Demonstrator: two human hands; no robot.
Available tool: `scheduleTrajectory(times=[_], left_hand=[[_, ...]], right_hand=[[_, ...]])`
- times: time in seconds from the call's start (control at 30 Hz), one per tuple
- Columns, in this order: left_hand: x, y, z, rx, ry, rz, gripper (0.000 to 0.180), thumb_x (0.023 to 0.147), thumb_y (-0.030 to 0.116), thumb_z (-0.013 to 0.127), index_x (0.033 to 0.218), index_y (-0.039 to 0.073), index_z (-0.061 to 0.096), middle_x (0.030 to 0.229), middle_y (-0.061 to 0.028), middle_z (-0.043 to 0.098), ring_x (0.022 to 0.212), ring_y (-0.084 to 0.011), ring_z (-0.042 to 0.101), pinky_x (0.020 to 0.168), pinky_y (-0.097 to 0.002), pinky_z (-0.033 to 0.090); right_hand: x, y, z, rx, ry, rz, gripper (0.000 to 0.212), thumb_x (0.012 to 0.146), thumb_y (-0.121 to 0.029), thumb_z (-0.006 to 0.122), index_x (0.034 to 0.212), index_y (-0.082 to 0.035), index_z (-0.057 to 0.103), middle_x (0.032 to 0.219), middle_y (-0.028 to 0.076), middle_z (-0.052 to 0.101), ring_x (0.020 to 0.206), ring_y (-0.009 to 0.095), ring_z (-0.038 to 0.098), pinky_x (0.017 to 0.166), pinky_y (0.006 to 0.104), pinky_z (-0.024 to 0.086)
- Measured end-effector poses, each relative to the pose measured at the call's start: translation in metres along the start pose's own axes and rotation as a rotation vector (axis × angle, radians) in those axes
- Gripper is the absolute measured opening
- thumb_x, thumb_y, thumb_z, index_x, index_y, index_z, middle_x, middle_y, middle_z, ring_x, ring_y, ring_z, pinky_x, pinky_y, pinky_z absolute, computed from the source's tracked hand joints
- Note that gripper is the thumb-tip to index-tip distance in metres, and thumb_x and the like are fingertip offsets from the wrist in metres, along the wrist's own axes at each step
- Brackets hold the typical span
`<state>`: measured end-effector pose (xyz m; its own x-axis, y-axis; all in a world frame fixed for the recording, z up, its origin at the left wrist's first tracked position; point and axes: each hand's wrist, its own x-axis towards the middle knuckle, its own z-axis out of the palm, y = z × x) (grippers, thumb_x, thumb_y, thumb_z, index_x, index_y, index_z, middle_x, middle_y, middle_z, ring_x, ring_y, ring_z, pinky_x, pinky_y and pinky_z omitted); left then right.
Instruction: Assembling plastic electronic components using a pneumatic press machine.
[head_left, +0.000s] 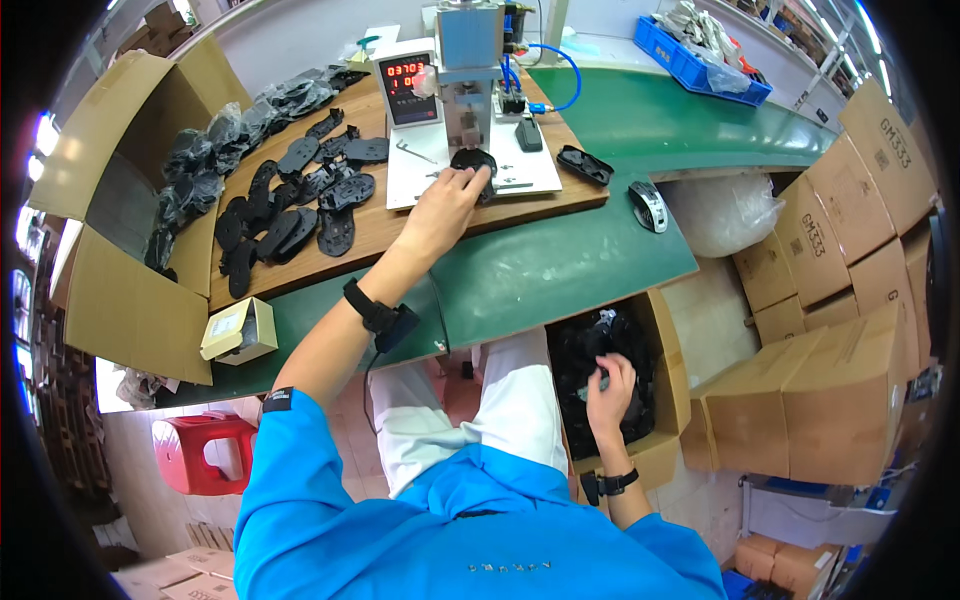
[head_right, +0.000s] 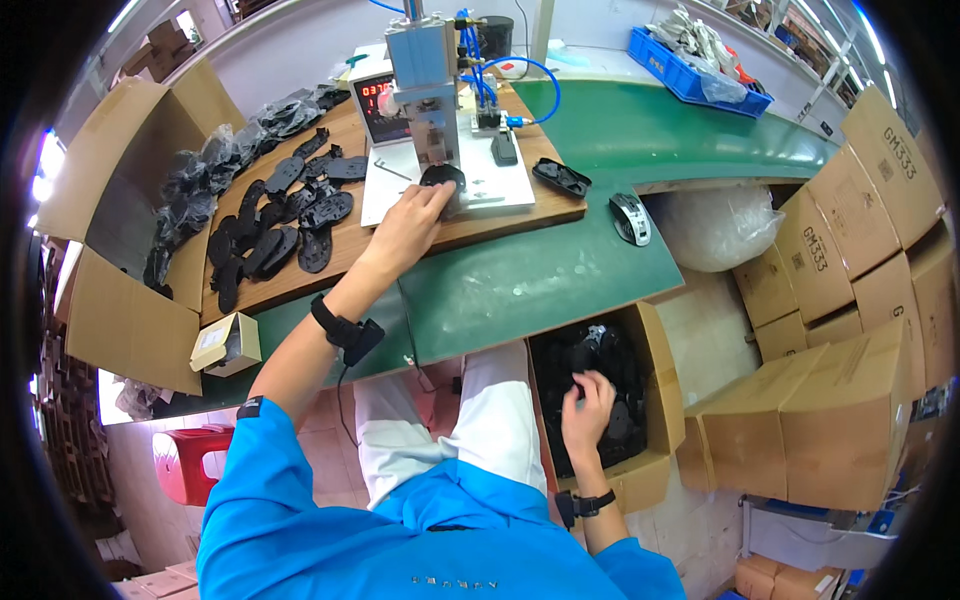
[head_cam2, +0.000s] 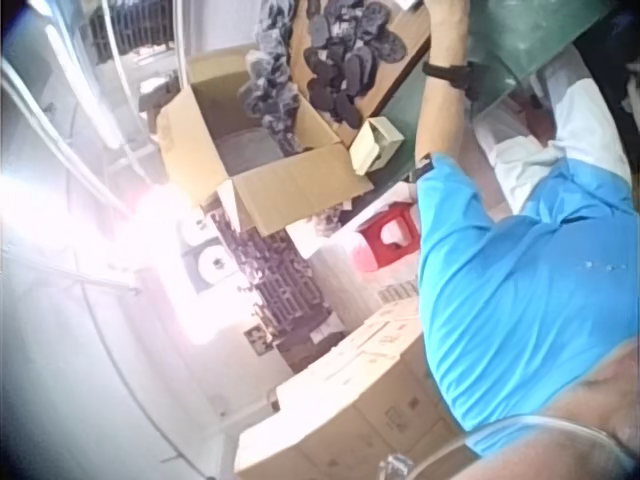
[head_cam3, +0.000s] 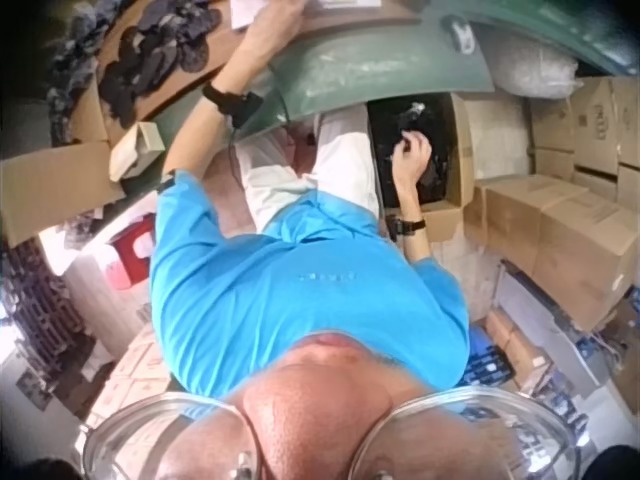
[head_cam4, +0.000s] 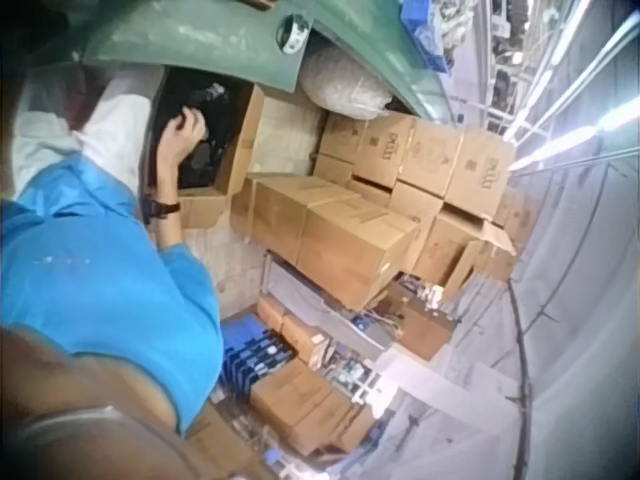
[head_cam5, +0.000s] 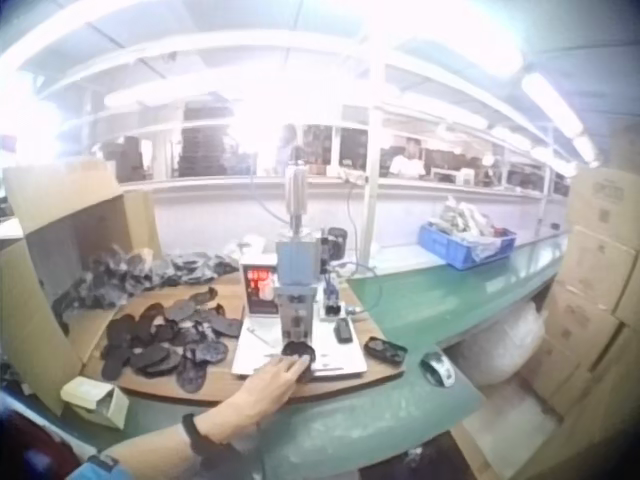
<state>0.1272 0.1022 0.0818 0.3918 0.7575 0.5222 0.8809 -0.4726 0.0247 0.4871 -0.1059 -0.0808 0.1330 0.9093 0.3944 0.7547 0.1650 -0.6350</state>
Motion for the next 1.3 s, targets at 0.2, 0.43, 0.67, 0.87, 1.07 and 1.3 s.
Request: scheduleTrajectory(times=[0.2, 0.43, 0.67, 0.87, 1.07, 1.3], left_hand=[[-0.001, 0.008, -0.001, -0.047, -0.012, -0.128, 0.06, 0.085, -0.008, 0.056, 0.144, -0.004, 0.044, 0.117, -0.023, 0.067, 0.113, -0.039, 0.062, 0.094, -0.0467, 0.054], [-0.004, 0.009, 0.008, -0.114, 0.076, -0.171, 0.054, 0.085, -0.006, 0.057, 0.138, -0.003, 0.049, 0.127, -0.0179, 0.066, 0.123, -0.0368, 0.059, 0.102, -0.0475, 0.045], [-0.009, 0.008, -0.003, -0.207, 0.061, -0.192, 0.062, 0.087, -0.007, 0.055, 0.147, -0.008, 0.039, 0.122, -0.0262, 0.065, 0.117, -0.0445, 0.06, 0.096, -0.0507, 0.052], [-0.034, -0.007, -0.02, -0.409, 0.11, -0.238, 0.067, 0.081, -0.004, 0.061, 0.146, -0.005, 0.043, 0.142, -0.0264, 0.053, 0.136, -0.0424, 0.049, 0.117, -0.0467, 0.041], [-0.102, -0.105, -0.054, 0.157, 0.075, -0.355, 0.058, 0.077, -0.004, 0.064, 0.135, 0.001, 0.056, 0.14, -0.0172, 0.058, 0.14, -0.0339, 0.048, 0.114, -0.0473, 0.04], [-0.123, -0.157, -0.066, 0.218, -0.09, -0.283, 0.044, 0.078, 0.0, 0.07, 0.12, 0.011, 0.065, 0.117, -0.0104, 0.067, 0.128, -0.0302, 0.056, 0.104, -0.0464, 0.044]], right_hand=[[0.126, -0.17, -0.011, 0.199, -0.01, -0.423, 0.037, 0.078, 0.003, 0.073, 0.114, -0.006, 0.07, 0.118, 0.013, 0.064, 0.116, 0.036, 0.06, 0.098, 0.0431, 0.051], [0.23, -0.215, 0.091, 0.01, -0.038, -0.714, 0.05, 0.078, 0.0, 0.071, 0.126, -0.001, 0.059, 0.121, 0.014, 0.062, 0.119, 0.034, 0.059, 0.098, 0.0443, 0.048], [0.243, -0.217, 0.126, -0.05, -0.054, -0.652, 0.035, 0.076, 0.001, 0.072, 0.109, -0.003, 0.064, 0.104, 0.01, 0.069, 0.103, 0.033, 0.066, 0.085, 0.0452, 0.055], [0.245, -0.226, 0.121, -0.173, -0.115, -0.673, 0.022, 0.08, -0.001, 0.07, 0.1, -0.005, 0.062, 0.1, 0.01, 0.067, 0.099, 0.031, 0.067, 0.079, 0.0438, 0.058], [0.247, -0.234, 0.112, -0.286, -0.169, -0.691, 0.023, 0.08, 0.002, 0.071, 0.1, -0.005, 0.062, 0.098, 0.01, 0.067, 0.099, 0.031, 0.068, 0.082, 0.0431, 0.058], [0.247, -0.233, 0.111, -0.297, -0.15, -0.71, 0.015, 0.084, 0.003, 0.062, 0.098, -0.004, 0.061, 0.099, 0.011, 0.067, 0.097, 0.031, 0.068, 0.081, 0.0433, 0.058]])
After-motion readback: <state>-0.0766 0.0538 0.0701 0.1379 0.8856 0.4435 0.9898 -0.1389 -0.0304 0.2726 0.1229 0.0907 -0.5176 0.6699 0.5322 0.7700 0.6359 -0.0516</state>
